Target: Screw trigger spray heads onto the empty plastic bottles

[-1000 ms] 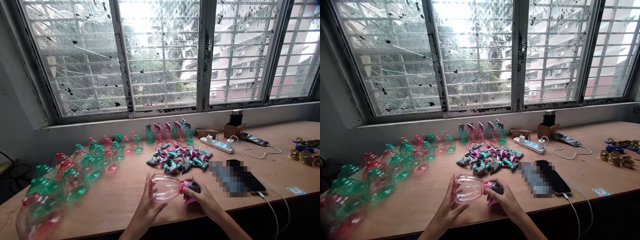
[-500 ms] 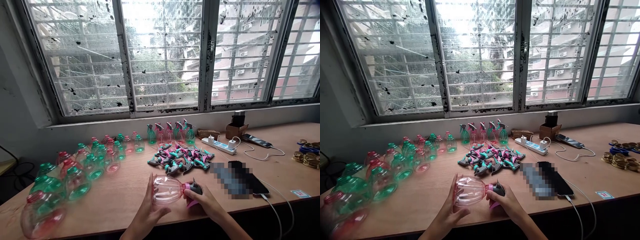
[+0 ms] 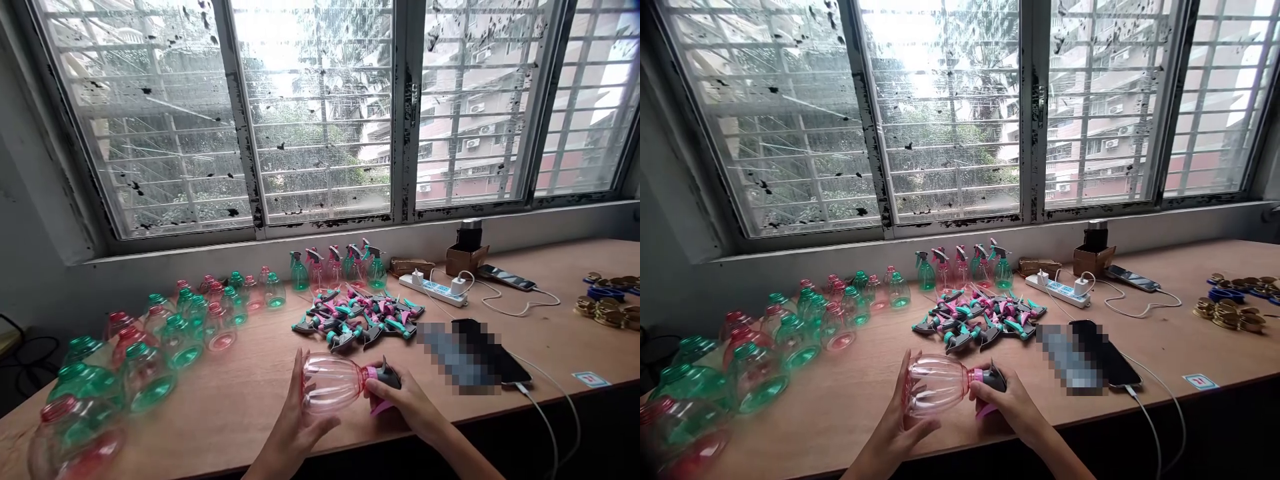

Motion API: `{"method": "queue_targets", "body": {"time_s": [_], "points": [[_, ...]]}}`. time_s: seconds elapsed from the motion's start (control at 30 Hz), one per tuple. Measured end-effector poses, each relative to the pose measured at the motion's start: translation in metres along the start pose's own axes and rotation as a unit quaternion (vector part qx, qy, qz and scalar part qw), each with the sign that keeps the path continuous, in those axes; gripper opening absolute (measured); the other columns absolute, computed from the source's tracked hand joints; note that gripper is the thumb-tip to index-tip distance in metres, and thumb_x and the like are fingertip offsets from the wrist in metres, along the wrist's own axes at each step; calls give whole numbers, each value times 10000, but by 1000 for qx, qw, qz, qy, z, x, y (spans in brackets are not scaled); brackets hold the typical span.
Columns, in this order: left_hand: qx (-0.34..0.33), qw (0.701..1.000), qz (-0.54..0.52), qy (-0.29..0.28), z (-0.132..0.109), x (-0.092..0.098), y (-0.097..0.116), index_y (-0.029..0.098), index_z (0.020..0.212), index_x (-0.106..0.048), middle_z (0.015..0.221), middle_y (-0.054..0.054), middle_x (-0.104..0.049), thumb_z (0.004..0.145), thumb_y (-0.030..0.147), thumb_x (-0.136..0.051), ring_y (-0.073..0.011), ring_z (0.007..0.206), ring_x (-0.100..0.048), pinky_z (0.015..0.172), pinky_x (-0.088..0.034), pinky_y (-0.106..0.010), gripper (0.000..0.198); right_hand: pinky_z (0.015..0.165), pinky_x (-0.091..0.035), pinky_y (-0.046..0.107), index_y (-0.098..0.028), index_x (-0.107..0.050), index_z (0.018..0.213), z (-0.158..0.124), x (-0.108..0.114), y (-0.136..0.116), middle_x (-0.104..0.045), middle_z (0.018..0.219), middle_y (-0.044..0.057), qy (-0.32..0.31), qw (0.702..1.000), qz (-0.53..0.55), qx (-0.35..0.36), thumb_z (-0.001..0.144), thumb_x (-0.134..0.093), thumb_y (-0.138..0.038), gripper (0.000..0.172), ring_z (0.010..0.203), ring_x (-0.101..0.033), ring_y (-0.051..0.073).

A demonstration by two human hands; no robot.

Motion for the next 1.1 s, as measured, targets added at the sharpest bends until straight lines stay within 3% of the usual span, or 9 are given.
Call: {"method": "queue_targets", "body": {"time_s": [0.23,0.37,0.6,0.77,0.97,1.1], "points": [[24,998,-50,-8,-2,1,-9,329,1634,-49,1726,-116,-103,899,562,-676,-413,1484,-340,1207,-312,-541,993,566,-538,279,-167,-673,944,2,2,0,-740,715,21,3,1000,-29,8,775,-854,-487,405,581,-660,170],[-1,1000,-8,-3,0,1,-4,378,1626,-68,1721,-94,-137,902,506,-701,-384,1484,-346,1186,-355,-524,970,568,-518,270,-161,-669,941,4,5,-1,-737,719,24,9,999,-28,23,799,-837,-480,387,584,-659,167],[-2,1000,22,-12,-2,1,5,430,1613,12,1727,-61,-129,909,491,-699,-364,1517,-302,1239,-241,-551,1003,568,-530,260,-166,-656,977,5,5,5,-742,735,17,-2,1000,-19,22,814,-836,-454,378,588,-671,158],[27,999,-13,-33,-4,0,1,350,1631,-6,1735,-89,-63,887,505,-722,-376,1542,-244,1247,-230,-546,1044,551,-546,266,-168,-658,941,4,2,2,-739,726,18,-10,999,-32,21,806,-839,-467,375,580,-667,159],[24,999,-25,-3,-2,3,-12,322,1634,-80,1726,-111,-109,886,539,-699,-404,1532,-250,1231,-256,-568,994,547,-548,268,-168,-660,955,4,2,4,-738,725,18,-13,999,-30,18,810,-836,-464,374,577,-667,161],[26,1000,3,10,0,4,-8,372,1626,-69,1714,-94,-153,890,527,-701,-380,1500,-330,1230,-261,-559,982,549,-545,271,-159,-663,952,4,2,3,-739,721,26,-13,999,-24,17,804,-839,-469,386,581,-663,165]]}}
Point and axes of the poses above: each hand's wrist, its own z-axis towards the middle knuckle, its own x-axis out of the back of the hand, y = z × x, the point moved 9 cm from there along z, towards the middle knuckle
